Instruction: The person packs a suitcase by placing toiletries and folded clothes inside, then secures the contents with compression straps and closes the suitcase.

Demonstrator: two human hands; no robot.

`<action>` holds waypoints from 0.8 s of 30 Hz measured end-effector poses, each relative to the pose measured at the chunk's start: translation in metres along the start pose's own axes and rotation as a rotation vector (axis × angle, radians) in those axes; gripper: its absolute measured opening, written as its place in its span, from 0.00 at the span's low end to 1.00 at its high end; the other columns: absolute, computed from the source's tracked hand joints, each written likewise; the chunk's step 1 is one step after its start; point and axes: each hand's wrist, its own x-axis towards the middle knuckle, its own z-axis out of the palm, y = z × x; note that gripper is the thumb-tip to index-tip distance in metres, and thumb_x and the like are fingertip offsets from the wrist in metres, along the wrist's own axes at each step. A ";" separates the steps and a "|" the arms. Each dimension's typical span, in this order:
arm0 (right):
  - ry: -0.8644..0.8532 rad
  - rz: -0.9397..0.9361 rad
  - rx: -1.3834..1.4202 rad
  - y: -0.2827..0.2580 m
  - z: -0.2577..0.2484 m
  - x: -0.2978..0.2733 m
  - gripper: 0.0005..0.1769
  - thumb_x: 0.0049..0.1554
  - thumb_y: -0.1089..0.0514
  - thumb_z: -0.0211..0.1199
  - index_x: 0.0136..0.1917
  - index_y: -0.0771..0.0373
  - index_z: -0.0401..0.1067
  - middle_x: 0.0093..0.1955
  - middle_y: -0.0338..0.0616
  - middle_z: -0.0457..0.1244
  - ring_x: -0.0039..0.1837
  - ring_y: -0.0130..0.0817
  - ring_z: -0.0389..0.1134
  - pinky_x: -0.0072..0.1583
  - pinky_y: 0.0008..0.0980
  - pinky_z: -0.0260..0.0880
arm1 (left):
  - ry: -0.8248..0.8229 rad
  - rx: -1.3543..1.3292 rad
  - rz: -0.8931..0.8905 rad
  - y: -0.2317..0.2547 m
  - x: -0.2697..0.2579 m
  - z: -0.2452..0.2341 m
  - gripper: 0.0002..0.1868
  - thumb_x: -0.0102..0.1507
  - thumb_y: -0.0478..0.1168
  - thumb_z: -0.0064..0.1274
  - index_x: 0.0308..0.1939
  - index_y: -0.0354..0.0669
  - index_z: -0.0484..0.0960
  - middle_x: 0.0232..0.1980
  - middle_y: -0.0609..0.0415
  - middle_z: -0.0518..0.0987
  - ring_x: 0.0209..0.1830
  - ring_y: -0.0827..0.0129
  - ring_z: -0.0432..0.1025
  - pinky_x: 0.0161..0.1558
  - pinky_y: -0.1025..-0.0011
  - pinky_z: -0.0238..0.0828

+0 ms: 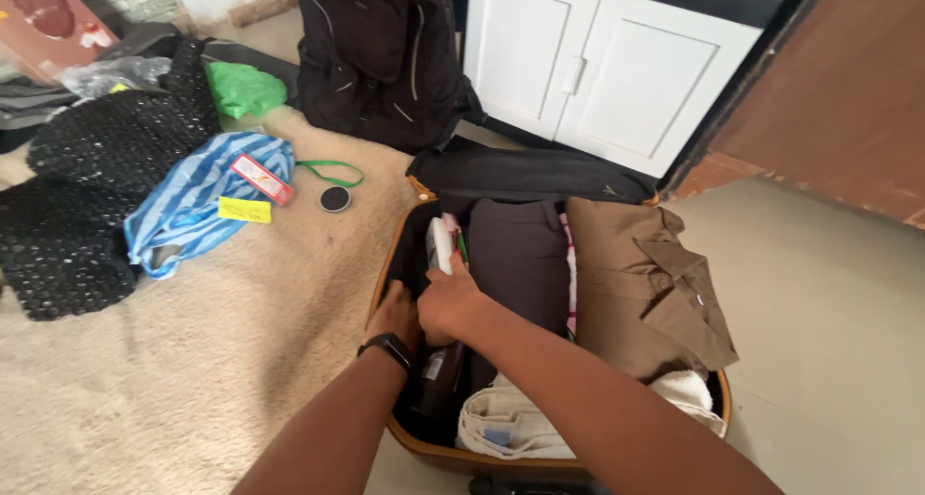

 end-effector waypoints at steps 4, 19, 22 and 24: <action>-0.026 0.004 0.012 0.010 0.004 -0.014 0.23 0.54 0.47 0.63 0.59 0.60 0.80 0.65 0.43 0.68 0.78 0.45 0.54 0.75 0.70 0.38 | -0.003 -0.166 -0.043 0.014 0.021 -0.006 0.24 0.74 0.50 0.35 0.69 0.50 0.77 0.69 0.52 0.76 0.72 0.57 0.63 0.71 0.48 0.41; 0.027 0.009 0.009 0.009 0.008 -0.013 0.23 0.54 0.48 0.61 0.57 0.61 0.81 0.64 0.45 0.68 0.81 0.46 0.50 0.76 0.64 0.35 | 0.134 -0.262 -0.143 0.009 0.051 0.017 0.20 0.71 0.52 0.42 0.57 0.51 0.84 0.57 0.55 0.82 0.64 0.60 0.67 0.70 0.53 0.44; 0.052 0.018 0.041 0.011 0.007 -0.015 0.26 0.54 0.43 0.62 0.57 0.61 0.80 0.66 0.46 0.67 0.81 0.43 0.48 0.76 0.61 0.36 | 0.140 -0.339 -0.165 0.005 0.050 0.017 0.18 0.70 0.50 0.44 0.54 0.51 0.86 0.55 0.54 0.84 0.64 0.61 0.68 0.71 0.54 0.44; 0.065 0.015 0.064 0.009 0.004 -0.015 0.27 0.52 0.42 0.63 0.57 0.60 0.81 0.65 0.45 0.67 0.82 0.42 0.48 0.77 0.59 0.36 | 0.144 -0.359 -0.173 -0.003 0.046 0.018 0.18 0.69 0.50 0.45 0.54 0.50 0.87 0.56 0.54 0.84 0.64 0.61 0.68 0.71 0.54 0.44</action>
